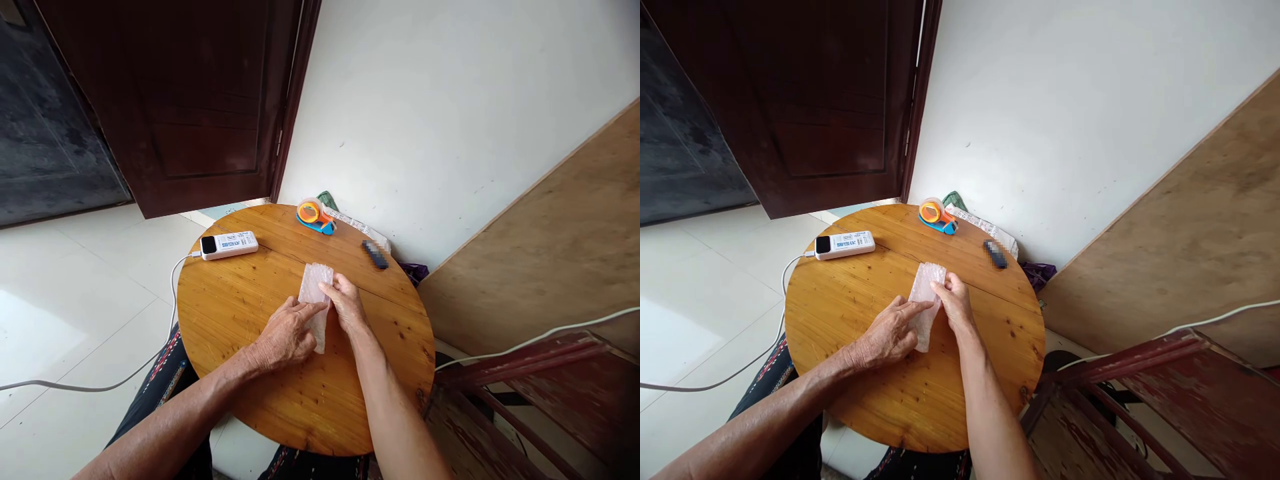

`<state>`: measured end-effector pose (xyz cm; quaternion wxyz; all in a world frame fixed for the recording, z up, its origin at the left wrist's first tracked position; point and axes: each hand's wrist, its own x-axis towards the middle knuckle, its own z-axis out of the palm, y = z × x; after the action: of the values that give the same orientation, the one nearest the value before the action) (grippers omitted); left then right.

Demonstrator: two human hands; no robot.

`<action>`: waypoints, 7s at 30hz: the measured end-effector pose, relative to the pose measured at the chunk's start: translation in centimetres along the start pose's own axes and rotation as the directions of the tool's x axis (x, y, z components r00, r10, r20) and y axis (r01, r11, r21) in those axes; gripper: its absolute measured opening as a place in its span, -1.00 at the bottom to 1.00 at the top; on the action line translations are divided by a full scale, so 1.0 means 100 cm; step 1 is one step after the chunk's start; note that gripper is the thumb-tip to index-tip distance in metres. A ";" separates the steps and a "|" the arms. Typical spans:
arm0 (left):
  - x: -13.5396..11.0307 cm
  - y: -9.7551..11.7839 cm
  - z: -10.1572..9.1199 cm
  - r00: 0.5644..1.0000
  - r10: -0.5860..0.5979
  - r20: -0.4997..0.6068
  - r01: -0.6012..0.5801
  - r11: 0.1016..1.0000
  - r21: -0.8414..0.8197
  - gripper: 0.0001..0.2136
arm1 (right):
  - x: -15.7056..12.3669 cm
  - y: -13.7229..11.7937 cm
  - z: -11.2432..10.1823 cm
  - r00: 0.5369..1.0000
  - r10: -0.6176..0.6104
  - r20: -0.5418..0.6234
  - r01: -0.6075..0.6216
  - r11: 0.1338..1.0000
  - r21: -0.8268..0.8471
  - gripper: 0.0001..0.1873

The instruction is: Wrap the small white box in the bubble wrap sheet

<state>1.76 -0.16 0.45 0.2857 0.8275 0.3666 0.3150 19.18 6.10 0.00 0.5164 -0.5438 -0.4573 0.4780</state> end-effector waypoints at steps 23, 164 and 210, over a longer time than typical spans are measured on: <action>-0.004 0.001 0.000 0.997 0.041 -0.057 -0.032 0.987 0.155 -0.50 | -0.011 -0.003 0.002 0.996 -0.086 0.038 0.078 0.982 0.170 -0.67; 0.000 -0.019 -0.003 0.939 -0.320 0.125 0.332 0.751 -0.571 -0.13 | -0.072 -0.003 0.012 0.948 -0.314 -0.049 0.296 0.928 -0.224 -0.59; -0.002 -0.030 0.001 0.944 -0.320 0.076 0.263 0.596 -0.758 -0.32 | -0.138 0.019 0.027 0.751 -0.571 0.331 0.523 0.208 -0.827 -0.36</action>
<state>0.49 1.37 -1.76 0.6403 0.5486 0.3404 0.4161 14.82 -7.32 -1.26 0.2961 -0.5419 -0.7841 -0.0616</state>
